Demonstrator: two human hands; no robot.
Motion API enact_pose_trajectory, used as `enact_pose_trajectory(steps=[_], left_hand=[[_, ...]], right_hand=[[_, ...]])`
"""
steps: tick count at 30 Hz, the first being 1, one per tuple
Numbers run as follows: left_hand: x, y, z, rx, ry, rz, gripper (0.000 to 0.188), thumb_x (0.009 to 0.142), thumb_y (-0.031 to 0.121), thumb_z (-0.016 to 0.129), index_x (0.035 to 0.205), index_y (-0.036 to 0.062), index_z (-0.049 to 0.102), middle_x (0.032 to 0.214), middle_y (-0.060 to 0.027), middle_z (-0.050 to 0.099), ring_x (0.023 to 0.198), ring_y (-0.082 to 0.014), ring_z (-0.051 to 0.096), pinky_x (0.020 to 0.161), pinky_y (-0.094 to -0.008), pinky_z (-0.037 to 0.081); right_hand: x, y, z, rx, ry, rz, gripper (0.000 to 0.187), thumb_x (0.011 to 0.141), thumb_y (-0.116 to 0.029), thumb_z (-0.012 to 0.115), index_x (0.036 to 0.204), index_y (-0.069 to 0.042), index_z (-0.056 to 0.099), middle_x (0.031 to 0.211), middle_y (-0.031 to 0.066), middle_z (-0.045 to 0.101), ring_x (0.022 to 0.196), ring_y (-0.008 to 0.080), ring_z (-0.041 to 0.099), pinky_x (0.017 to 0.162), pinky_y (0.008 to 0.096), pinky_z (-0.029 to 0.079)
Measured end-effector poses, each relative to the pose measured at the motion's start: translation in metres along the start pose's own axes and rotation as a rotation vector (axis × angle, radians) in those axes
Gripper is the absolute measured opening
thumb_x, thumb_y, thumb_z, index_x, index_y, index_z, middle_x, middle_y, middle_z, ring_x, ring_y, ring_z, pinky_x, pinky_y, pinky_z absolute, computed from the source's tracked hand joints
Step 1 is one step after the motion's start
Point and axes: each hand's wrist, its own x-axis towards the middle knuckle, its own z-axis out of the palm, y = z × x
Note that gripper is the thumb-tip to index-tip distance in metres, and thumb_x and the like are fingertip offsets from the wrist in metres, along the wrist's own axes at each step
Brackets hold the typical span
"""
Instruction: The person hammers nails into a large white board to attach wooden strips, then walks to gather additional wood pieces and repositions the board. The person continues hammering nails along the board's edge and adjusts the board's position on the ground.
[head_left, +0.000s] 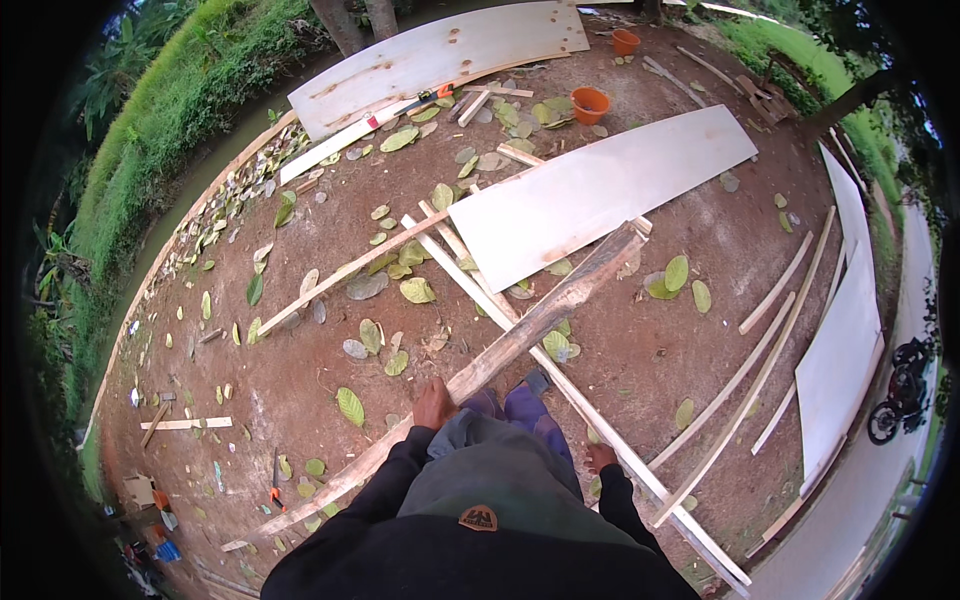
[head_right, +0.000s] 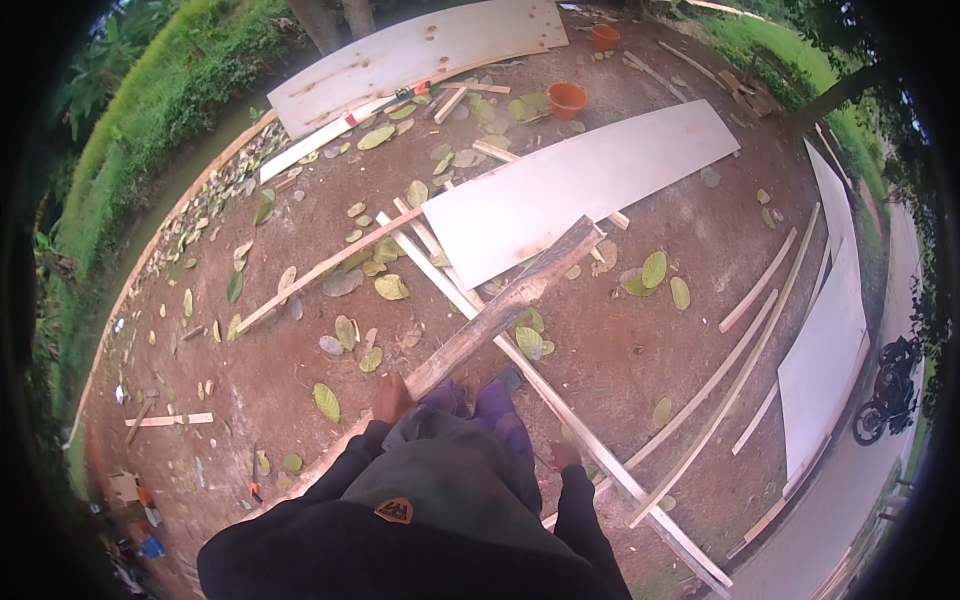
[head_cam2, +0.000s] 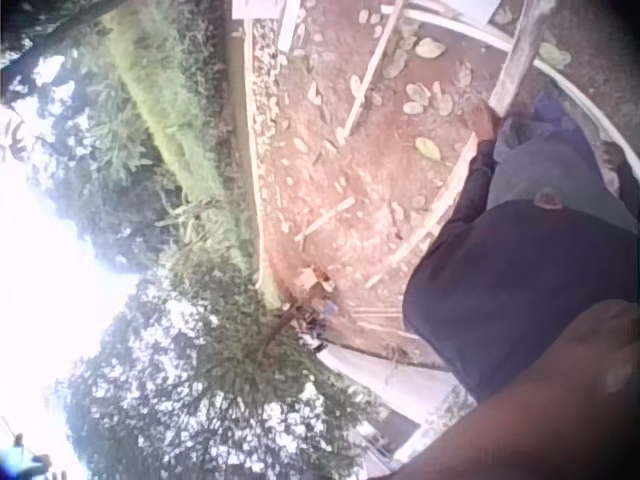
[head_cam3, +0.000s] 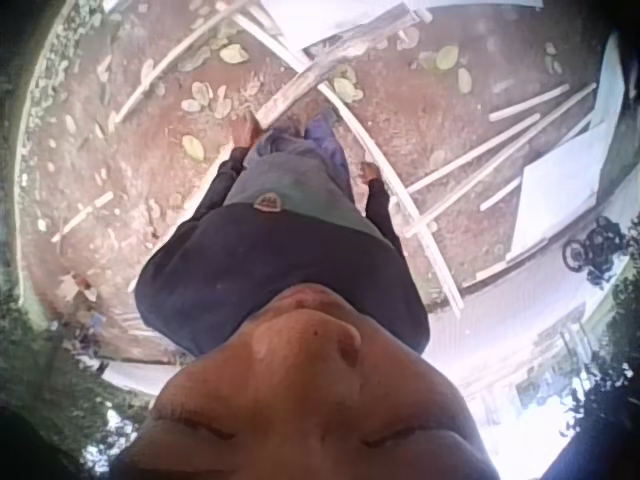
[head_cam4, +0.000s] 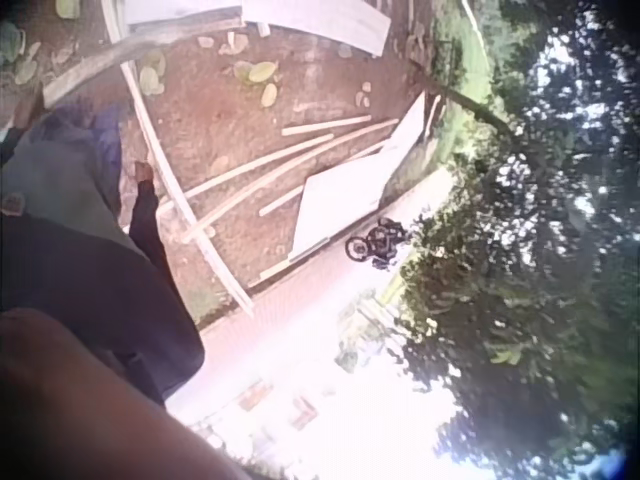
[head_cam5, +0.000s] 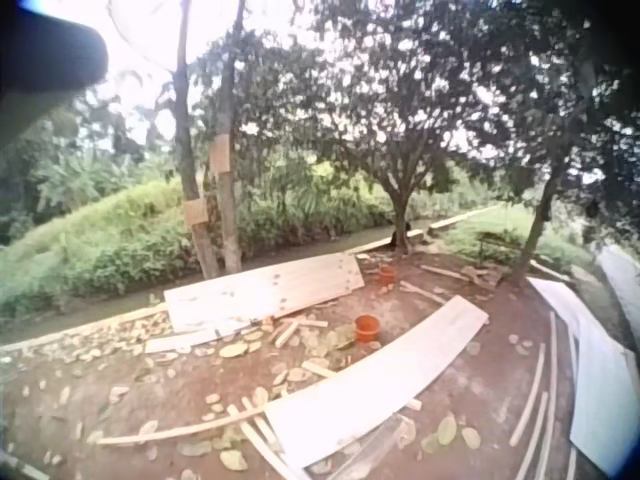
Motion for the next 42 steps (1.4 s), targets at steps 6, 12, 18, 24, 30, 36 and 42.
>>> enact_pose_trajectory(steps=[6, 12, 18, 24, 30, 36, 42], left_hand=[[0.018, 0.024, 0.004, 0.016, -0.06, -0.058, 0.064, 0.062, 0.021, 0.083, 0.107, -0.0023, 0.045, 0.106, -0.0257, 0.058, 0.109, -0.0456, 0.054, 0.088, -0.052, 0.049], [0.024, 0.035, -0.013, -0.009, -0.014, -0.034, 0.057, 0.063, 0.021, 0.08, 0.103, -0.0031, 0.046, 0.102, -0.0269, 0.058, 0.103, -0.0472, 0.055, 0.088, -0.0503, 0.048], [0.038, 0.046, -0.03, -0.031, 0.083, 0.07, 0.053, 0.067, 0.024, 0.076, 0.102, -0.002, 0.045, 0.101, -0.0263, 0.056, 0.101, -0.0468, 0.055, 0.084, -0.0522, 0.048], [0.046, 0.049, -0.041, -0.092, 0.067, 0.044, 0.057, 0.067, 0.027, 0.076, 0.105, -0.0005, 0.045, 0.105, -0.0253, 0.055, 0.104, -0.0466, 0.054, 0.086, -0.0514, 0.048], [0.068, 0.029, -0.034, -0.113, 0.099, 0.028, 0.055, 0.066, 0.021, 0.076, 0.105, 0.0001, 0.044, 0.106, -0.0251, 0.056, 0.103, -0.0466, 0.054, 0.085, -0.0512, 0.048], [0.094, 0.015, -0.039, -0.089, 0.081, 0.004, 0.049, 0.067, 0.017, 0.074, 0.102, 0.0001, 0.044, 0.102, -0.0265, 0.057, 0.103, -0.0476, 0.054, 0.085, -0.0536, 0.047], [0.116, 0.009, -0.048, -0.088, 0.035, -0.042, 0.048, 0.067, 0.018, 0.073, 0.101, -0.0013, 0.045, 0.102, -0.0267, 0.058, 0.105, -0.0475, 0.055, 0.085, -0.0544, 0.048]], right_hand=[[-0.047, -0.015, -0.051, 0.272, -0.04, 0.488, 0.027, 0.09, -0.021, 0.067, 0.113, -0.008, 0.062, 0.096, 0.0084, 0.071, 0.073, 0.0234, 0.07, 0.055, 0.0394, 0.055], [-0.029, -0.08, -0.099, 0.641, 0.147, 0.642, 0.027, 0.096, -0.031, 0.057, 0.111, -0.009, 0.061, 0.097, 0.0074, 0.068, 0.068, 0.0238, 0.069, 0.045, 0.0355, 0.048], [0.032, -0.105, -0.114, 0.56, -0.022, 0.428, 0.03, 0.096, -0.031, 0.054, 0.118, -0.011, 0.058, 0.103, 0.0068, 0.065, 0.073, 0.025, 0.068, 0.054, 0.0412, 0.051], [0.05, -0.16, -0.136, 0.427, -0.075, 0.278, 0.035, 0.094, -0.033, 0.054, 0.121, -0.01, 0.057, 0.105, 0.0061, 0.066, 0.075, 0.0203, 0.067, 0.058, 0.0362, 0.048], [0.057, -0.169, -0.16, 0.279, -0.018, 0.27, 0.035, 0.092, -0.027, 0.056, 0.122, -0.009, 0.056, 0.084, 0.0092, 0.067, 0.072, 0.0219, 0.067, 0.057, 0.0397, 0.051], [0.065, -0.136, -0.156, 0.447, 0.079, 0.406, 0.031, 0.09, -0.022, 0.058, 0.12, -0.011, 0.059, 0.079, 0.0101, 0.064, 0.075, 0.0238, 0.066, 0.058, 0.0433, 0.056], [0.054, -0.158, -0.123, 0.333, 0.057, 0.352, 0.023, 0.093, -0.026, 0.063, 0.096, -0.004, 0.068, 0.106, 0.011, 0.066, 0.082, 0.0248, 0.071, 0.053, 0.0372, 0.059]])
